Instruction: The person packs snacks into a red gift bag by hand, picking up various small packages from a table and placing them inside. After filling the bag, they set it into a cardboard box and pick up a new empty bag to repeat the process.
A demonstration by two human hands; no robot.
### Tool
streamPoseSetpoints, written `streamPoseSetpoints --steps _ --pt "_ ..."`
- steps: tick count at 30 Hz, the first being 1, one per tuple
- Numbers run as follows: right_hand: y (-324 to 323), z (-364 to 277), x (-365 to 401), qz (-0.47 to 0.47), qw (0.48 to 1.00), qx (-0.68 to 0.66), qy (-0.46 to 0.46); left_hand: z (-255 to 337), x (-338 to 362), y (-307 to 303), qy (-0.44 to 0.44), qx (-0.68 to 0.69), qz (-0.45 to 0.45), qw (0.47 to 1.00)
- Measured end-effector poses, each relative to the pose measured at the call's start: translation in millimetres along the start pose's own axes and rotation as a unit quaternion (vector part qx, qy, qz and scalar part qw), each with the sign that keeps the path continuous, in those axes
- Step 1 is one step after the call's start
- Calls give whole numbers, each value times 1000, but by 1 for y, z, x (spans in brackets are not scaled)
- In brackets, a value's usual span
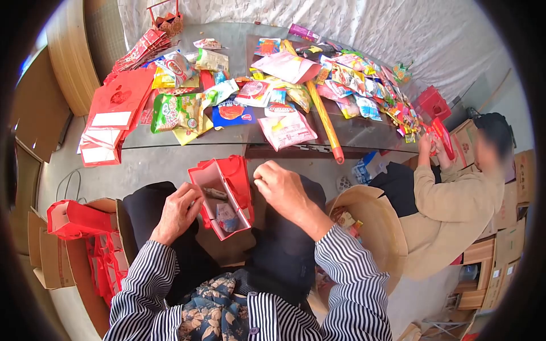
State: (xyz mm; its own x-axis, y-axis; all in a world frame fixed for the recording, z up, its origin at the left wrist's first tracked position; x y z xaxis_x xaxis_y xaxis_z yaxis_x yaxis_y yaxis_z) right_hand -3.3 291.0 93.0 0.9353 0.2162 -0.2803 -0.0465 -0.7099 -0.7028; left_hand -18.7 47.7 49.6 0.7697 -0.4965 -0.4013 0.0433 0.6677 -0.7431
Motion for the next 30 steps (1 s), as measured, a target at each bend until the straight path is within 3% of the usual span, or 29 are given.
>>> streamPoseSetpoints --steps 10,12,14,16,23,30 --pt "-33 62 -68 59 998 26 -3 -2 7 4 25 -8 35 999" --pt "-37 66 -87 86 991 67 -75 0 7 3 27 -9 27 999" --pt "-40 78 -107 76 992 100 -9 0 8 3 26 -7 22 999" --pt "-41 85 -125 63 987 145 -8 0 7 3 24 -3 22 999" --pt "-21 103 -166 62 953 284 -89 -8 6 6 11 7 27 1000" --pt "-10 111 -182 60 947 275 -151 -11 5 5 -12 15 30 999"
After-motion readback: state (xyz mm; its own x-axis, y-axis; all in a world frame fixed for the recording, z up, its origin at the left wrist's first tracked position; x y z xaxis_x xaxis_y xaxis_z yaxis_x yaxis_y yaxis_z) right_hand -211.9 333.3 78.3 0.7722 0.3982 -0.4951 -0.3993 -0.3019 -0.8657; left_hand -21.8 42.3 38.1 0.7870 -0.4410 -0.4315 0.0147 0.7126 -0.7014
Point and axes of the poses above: each hand's wrist, its own x-axis away from the middle knuckle, its own y-axis out of the palm, z = x × y, the point moved 6 cm from there along -x, towards the middle knuckle, and after that the axes turned 11 degrees about -x, right-handed, at the moved point
